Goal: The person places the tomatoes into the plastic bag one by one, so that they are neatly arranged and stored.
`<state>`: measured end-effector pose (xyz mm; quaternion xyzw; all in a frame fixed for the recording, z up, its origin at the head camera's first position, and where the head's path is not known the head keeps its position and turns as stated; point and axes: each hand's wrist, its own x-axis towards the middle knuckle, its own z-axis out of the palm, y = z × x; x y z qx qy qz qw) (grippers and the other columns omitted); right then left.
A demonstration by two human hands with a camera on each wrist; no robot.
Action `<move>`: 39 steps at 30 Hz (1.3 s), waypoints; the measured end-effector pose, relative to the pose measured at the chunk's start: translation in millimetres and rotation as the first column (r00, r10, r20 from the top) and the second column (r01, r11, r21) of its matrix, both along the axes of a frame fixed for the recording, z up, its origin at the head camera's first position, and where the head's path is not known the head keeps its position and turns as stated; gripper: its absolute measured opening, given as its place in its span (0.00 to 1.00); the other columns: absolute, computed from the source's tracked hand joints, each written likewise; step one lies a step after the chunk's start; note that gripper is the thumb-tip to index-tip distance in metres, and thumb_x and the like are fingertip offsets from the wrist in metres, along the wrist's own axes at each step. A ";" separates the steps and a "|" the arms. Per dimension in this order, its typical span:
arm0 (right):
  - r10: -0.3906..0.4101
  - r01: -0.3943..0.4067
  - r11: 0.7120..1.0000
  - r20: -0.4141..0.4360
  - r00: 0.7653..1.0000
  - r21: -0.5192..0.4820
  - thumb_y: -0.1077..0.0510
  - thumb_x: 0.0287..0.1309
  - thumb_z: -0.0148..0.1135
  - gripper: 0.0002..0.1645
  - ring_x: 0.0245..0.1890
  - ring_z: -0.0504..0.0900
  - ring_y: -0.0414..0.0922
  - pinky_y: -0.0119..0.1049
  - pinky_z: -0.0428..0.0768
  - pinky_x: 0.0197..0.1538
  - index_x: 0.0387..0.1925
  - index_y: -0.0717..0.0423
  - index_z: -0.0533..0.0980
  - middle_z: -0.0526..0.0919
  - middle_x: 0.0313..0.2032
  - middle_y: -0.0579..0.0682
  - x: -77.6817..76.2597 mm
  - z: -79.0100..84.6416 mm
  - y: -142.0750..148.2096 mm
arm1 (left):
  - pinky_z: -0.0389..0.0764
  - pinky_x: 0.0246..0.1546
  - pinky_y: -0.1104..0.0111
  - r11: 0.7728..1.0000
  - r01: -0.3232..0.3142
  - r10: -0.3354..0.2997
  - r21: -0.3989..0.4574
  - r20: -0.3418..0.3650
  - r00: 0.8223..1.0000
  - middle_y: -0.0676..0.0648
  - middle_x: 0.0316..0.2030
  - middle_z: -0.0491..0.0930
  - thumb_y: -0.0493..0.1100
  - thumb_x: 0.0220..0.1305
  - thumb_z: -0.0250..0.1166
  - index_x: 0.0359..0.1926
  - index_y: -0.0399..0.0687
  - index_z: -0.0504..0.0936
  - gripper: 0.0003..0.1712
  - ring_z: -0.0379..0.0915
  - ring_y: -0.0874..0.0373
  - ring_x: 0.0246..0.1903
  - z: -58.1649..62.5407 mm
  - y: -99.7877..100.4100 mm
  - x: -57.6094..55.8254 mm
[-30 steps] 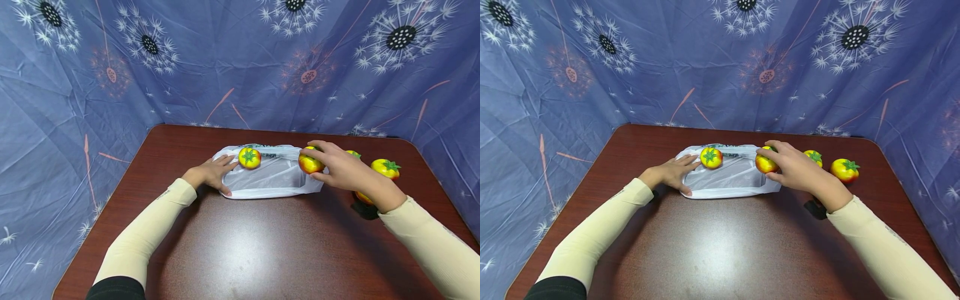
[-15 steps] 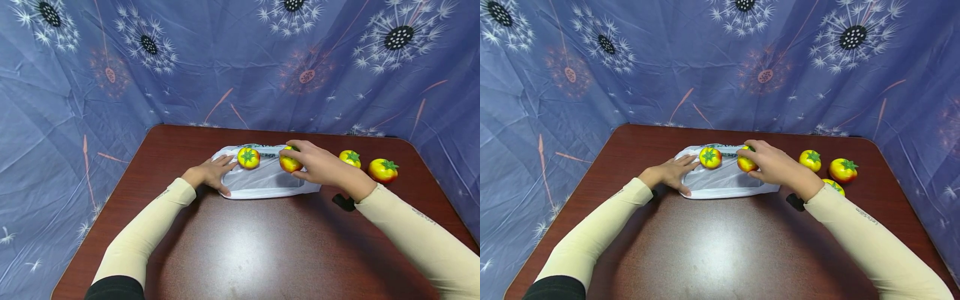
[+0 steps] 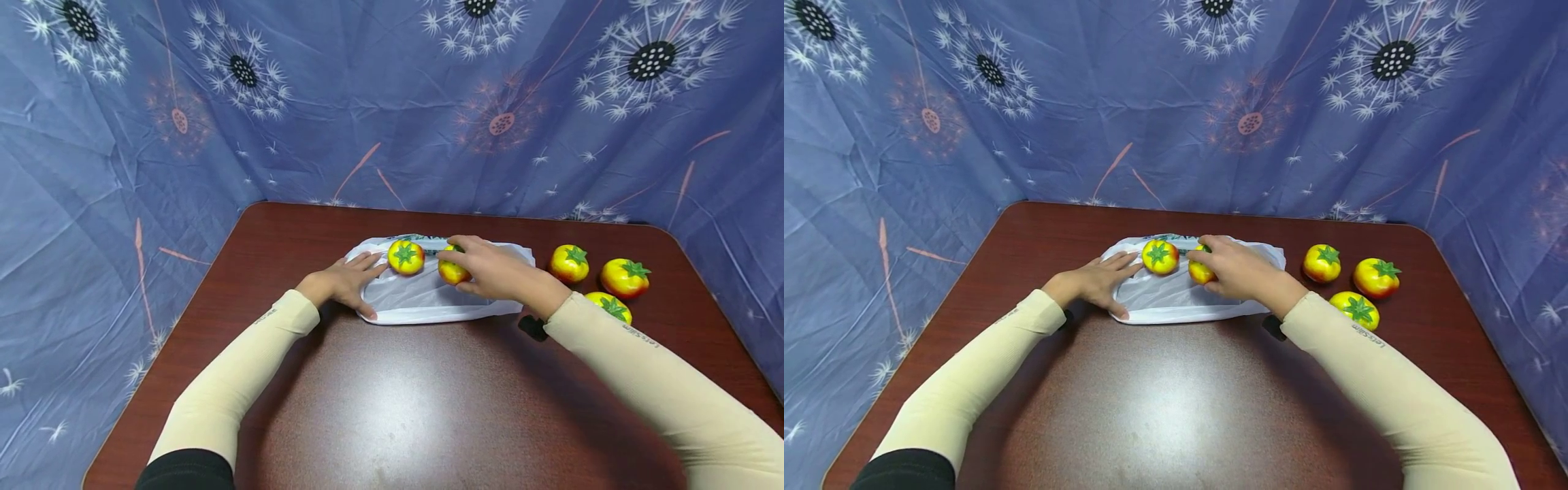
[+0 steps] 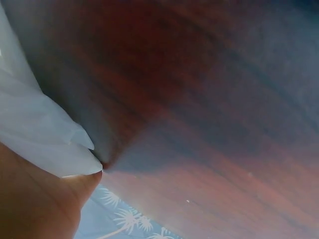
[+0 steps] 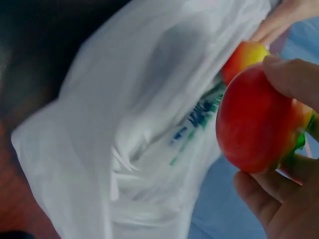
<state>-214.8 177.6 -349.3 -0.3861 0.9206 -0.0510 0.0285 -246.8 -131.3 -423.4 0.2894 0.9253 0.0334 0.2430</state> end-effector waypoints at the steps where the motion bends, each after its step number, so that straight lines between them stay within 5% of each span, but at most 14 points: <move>1: -0.003 0.003 1.000 -0.003 1.000 0.003 0.55 0.53 0.74 0.37 0.64 0.72 0.62 0.55 0.81 0.56 0.65 0.51 0.72 0.69 0.66 0.65 -0.9 -2.3 -0.7 | 0.40 0.77 0.41 1.000 0.000 0.000 0.000 0.002 1.000 0.50 0.81 0.31 0.73 0.49 0.69 0.80 0.62 0.41 0.67 0.26 0.49 0.80 0.2 0.0 0.0; 14: -0.058 0.056 0.998 0.038 0.998 0.043 0.56 0.54 0.70 0.36 0.63 0.71 0.62 0.56 0.76 0.64 0.66 0.52 0.72 0.67 0.67 0.66 -20.1 -17.0 -13.0 | 0.41 0.76 0.40 1.000 -0.003 0.003 -0.015 0.002 1.000 0.50 0.81 0.30 0.74 0.50 0.68 0.80 0.61 0.41 0.66 0.26 0.49 0.80 2.7 -0.1 -0.4; 31: -0.131 0.126 0.991 0.127 0.983 0.044 0.52 0.57 0.70 0.40 0.67 0.68 0.64 0.59 0.73 0.66 0.70 0.52 0.68 0.65 0.69 0.67 -25.4 -38.7 -12.0 | 0.40 0.77 0.41 1.000 0.008 -0.008 -0.011 0.005 1.000 0.49 0.81 0.30 0.74 0.50 0.67 0.80 0.61 0.40 0.66 0.26 0.48 0.80 3.2 2.0 -0.7; 39: -0.147 0.142 0.989 0.174 0.974 0.040 0.61 0.54 0.61 0.41 0.69 0.66 0.65 0.60 0.68 0.69 0.71 0.54 0.65 0.62 0.71 0.68 -23.2 -38.4 -12.1 | 0.40 0.77 0.41 1.000 0.004 -0.004 -0.016 0.010 1.000 0.49 0.81 0.30 0.75 0.49 0.67 0.80 0.61 0.41 0.67 0.26 0.49 0.80 1.3 2.2 -1.0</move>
